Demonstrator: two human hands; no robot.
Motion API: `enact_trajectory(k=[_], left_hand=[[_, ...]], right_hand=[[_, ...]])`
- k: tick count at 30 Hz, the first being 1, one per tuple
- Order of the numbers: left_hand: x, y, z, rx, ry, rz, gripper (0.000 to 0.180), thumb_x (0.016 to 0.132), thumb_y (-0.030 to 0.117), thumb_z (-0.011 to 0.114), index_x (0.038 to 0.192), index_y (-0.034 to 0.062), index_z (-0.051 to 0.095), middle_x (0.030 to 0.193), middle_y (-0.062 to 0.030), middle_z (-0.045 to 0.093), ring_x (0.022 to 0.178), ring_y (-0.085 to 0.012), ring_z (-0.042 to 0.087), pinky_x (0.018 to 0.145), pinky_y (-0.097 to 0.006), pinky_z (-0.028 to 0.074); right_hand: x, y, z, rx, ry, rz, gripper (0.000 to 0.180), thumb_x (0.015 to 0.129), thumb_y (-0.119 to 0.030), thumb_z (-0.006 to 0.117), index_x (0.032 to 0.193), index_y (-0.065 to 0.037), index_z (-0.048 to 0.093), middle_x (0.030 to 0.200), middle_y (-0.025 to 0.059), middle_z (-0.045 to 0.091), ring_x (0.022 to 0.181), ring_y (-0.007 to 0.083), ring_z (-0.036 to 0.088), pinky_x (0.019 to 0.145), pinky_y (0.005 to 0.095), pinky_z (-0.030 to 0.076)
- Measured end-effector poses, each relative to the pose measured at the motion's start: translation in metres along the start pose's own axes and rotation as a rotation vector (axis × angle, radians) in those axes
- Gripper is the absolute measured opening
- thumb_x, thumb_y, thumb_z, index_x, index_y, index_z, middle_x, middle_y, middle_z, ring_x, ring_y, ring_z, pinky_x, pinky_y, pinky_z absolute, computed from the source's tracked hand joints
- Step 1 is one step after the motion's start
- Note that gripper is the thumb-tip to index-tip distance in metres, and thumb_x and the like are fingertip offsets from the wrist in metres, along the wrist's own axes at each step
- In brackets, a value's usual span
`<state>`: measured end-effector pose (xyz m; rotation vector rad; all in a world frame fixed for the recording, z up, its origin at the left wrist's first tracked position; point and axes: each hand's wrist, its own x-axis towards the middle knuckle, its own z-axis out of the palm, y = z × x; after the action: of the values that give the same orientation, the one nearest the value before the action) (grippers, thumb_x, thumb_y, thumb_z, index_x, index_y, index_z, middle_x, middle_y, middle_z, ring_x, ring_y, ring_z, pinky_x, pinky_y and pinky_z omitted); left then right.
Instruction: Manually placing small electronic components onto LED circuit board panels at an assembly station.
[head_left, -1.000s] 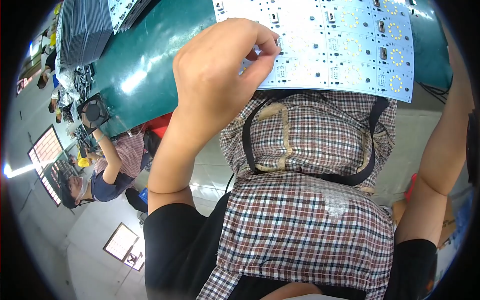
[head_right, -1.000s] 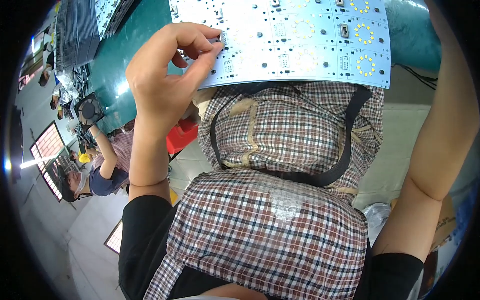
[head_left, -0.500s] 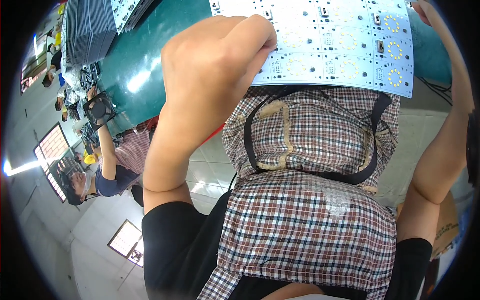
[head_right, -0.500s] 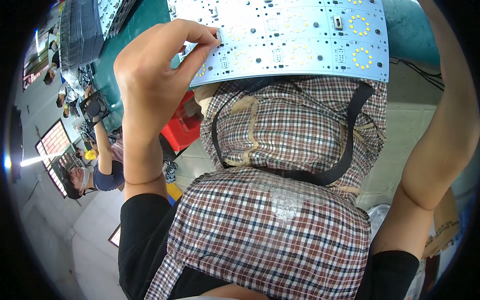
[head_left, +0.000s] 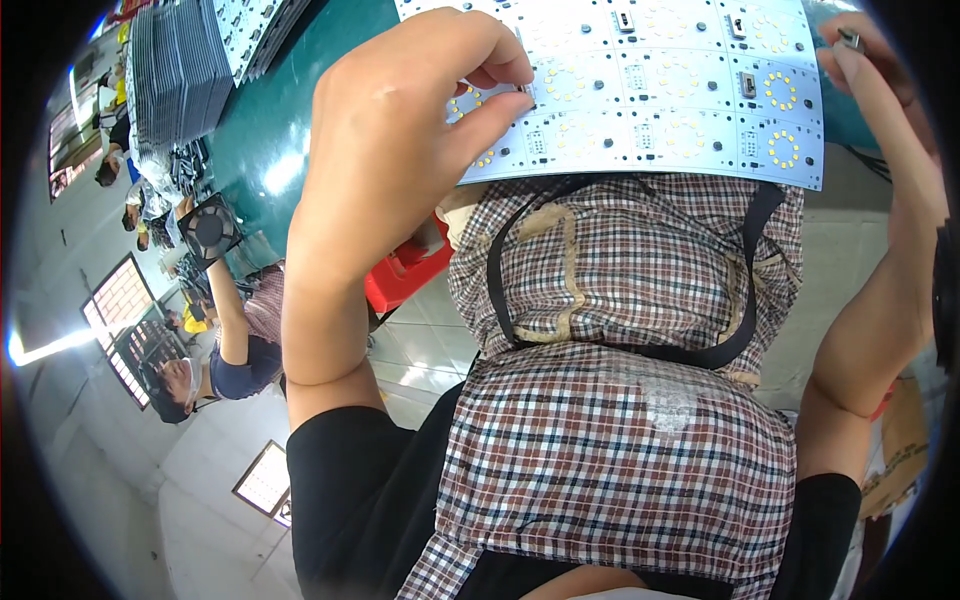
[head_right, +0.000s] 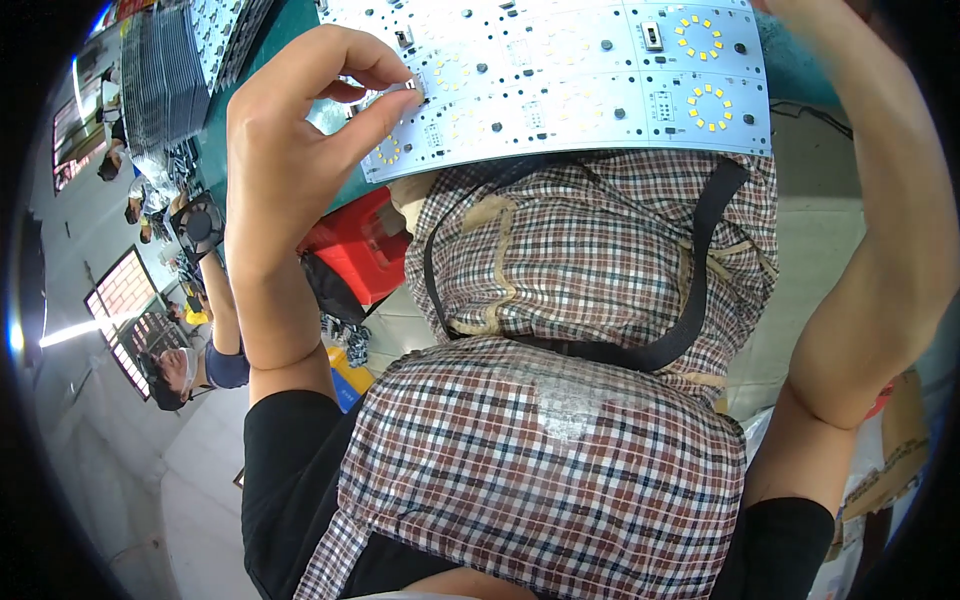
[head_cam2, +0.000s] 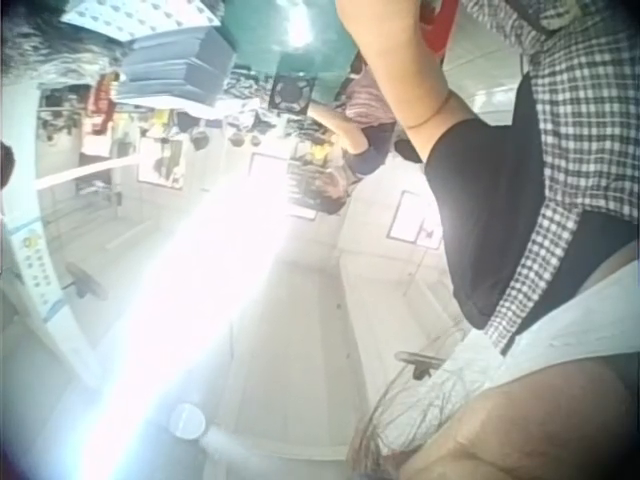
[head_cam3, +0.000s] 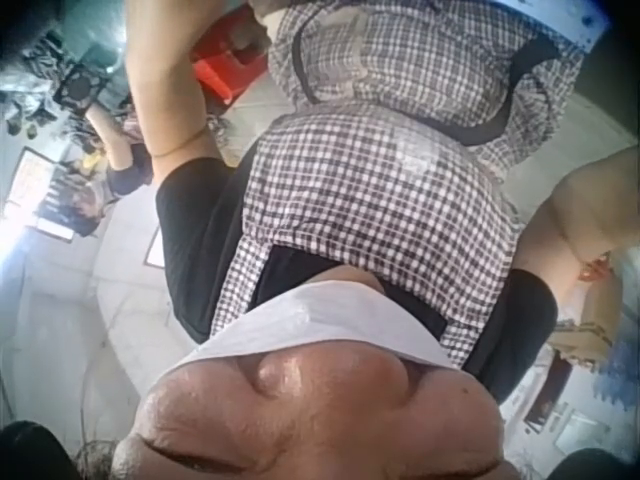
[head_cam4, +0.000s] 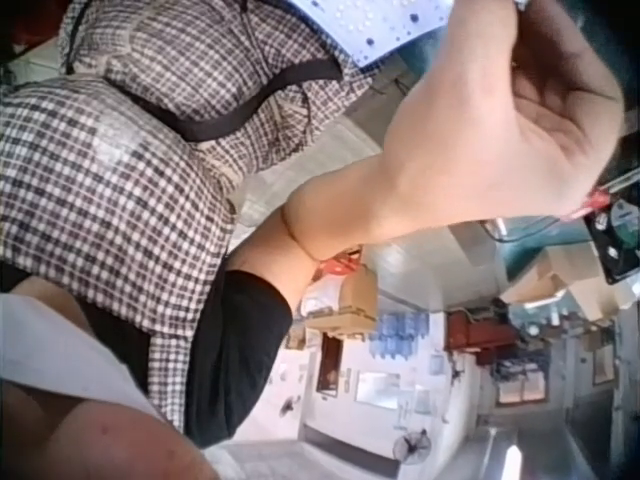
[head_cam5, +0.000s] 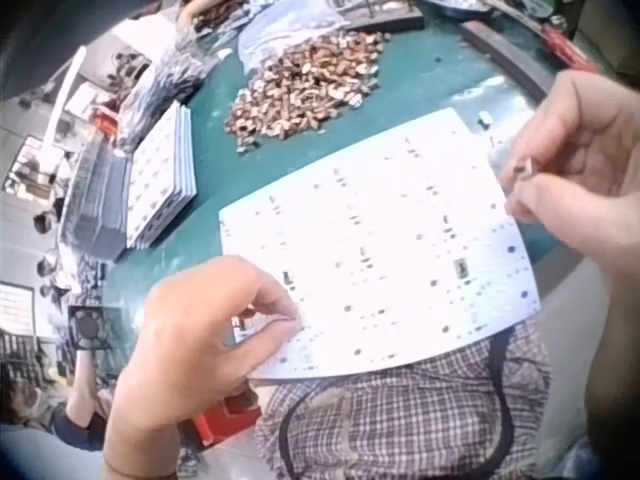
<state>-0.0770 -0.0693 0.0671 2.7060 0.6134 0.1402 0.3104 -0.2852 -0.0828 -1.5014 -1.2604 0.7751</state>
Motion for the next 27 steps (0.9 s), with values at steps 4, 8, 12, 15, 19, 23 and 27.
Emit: enact_trajectory(k=[4,8,12,15,19,23,27], left_hand=[[0.007,-0.007,0.001,-0.093,-0.044,-0.026,0.015,0.08,-0.001,0.081,0.091,0.0018,0.071,0.088,-0.004,0.074,0.08,-0.0142,0.07,0.072,-0.027,0.056],[0.008,-0.008,-0.005,-0.127,-0.113,-0.071,0.014,0.081,-0.002,0.079,0.091,0.0018,0.07,0.089,-0.0032,0.073,0.081,-0.0129,0.07,0.071,-0.025,0.055],[0.009,-0.009,-0.007,-0.142,-0.163,-0.094,0.014,0.083,-0.004,0.076,0.092,0.002,0.068,0.09,-0.0033,0.073,0.081,-0.0131,0.07,0.071,-0.025,0.056],[0.012,-0.008,-0.006,-0.096,-0.164,-0.036,0.015,0.081,-0.005,0.077,0.092,0.0022,0.069,0.09,-0.0033,0.074,0.082,-0.0126,0.071,0.07,-0.025,0.056],[0.006,0.004,0.0,0.023,-0.063,-0.042,0.016,0.079,-0.006,0.079,0.091,0.0022,0.071,0.09,-0.0046,0.075,0.081,-0.014,0.072,0.068,-0.025,0.057],[-0.006,0.002,0.01,0.129,0.054,0.088,0.018,0.077,-0.006,0.08,0.091,0.0039,0.075,0.09,-0.0065,0.075,0.079,-0.0182,0.073,0.066,-0.026,0.057],[-0.014,-0.001,0.012,0.13,0.157,0.104,0.019,0.076,-0.004,0.08,0.092,0.0065,0.077,0.091,-0.0062,0.075,0.079,-0.0219,0.072,0.067,-0.03,0.056]], right_hand=[[0.005,-0.076,0.059,0.027,-0.009,0.028,0.01,0.093,0.008,0.063,0.103,0.005,0.063,0.106,0.0108,0.065,0.095,0.0136,0.067,0.085,0.0256,0.056],[0.0,-0.088,0.073,0.061,-0.037,0.037,0.011,0.094,0.009,0.062,0.105,0.005,0.062,0.109,0.0108,0.064,0.098,0.0135,0.066,0.086,0.0254,0.056],[0.018,-0.122,0.107,0.103,-0.063,0.04,0.011,0.095,0.009,0.061,0.106,0.005,0.061,0.111,0.0109,0.064,0.099,0.0134,0.066,0.088,0.0252,0.056],[0.026,-0.141,0.107,-0.021,-0.155,0.227,0.01,0.095,0.009,0.061,0.105,0.005,0.062,0.108,0.0099,0.065,0.097,0.0129,0.067,0.088,0.0248,0.056],[0.026,-0.139,0.105,0.065,-0.107,0.206,0.011,0.095,0.009,0.06,0.106,0.005,0.062,0.107,0.0092,0.065,0.097,0.0128,0.068,0.089,0.0251,0.056],[0.02,-0.135,0.106,0.288,-0.057,-0.017,0.015,0.095,0.008,0.061,0.109,0.005,0.063,0.107,0.0084,0.066,0.098,0.0134,0.069,0.089,0.0258,0.057],[0.021,-0.133,0.115,0.214,0.076,0.134,0.027,0.095,0.006,0.063,0.123,0.006,0.064,0.107,0.0103,0.069,0.096,0.0158,0.072,0.086,0.0265,0.058]])
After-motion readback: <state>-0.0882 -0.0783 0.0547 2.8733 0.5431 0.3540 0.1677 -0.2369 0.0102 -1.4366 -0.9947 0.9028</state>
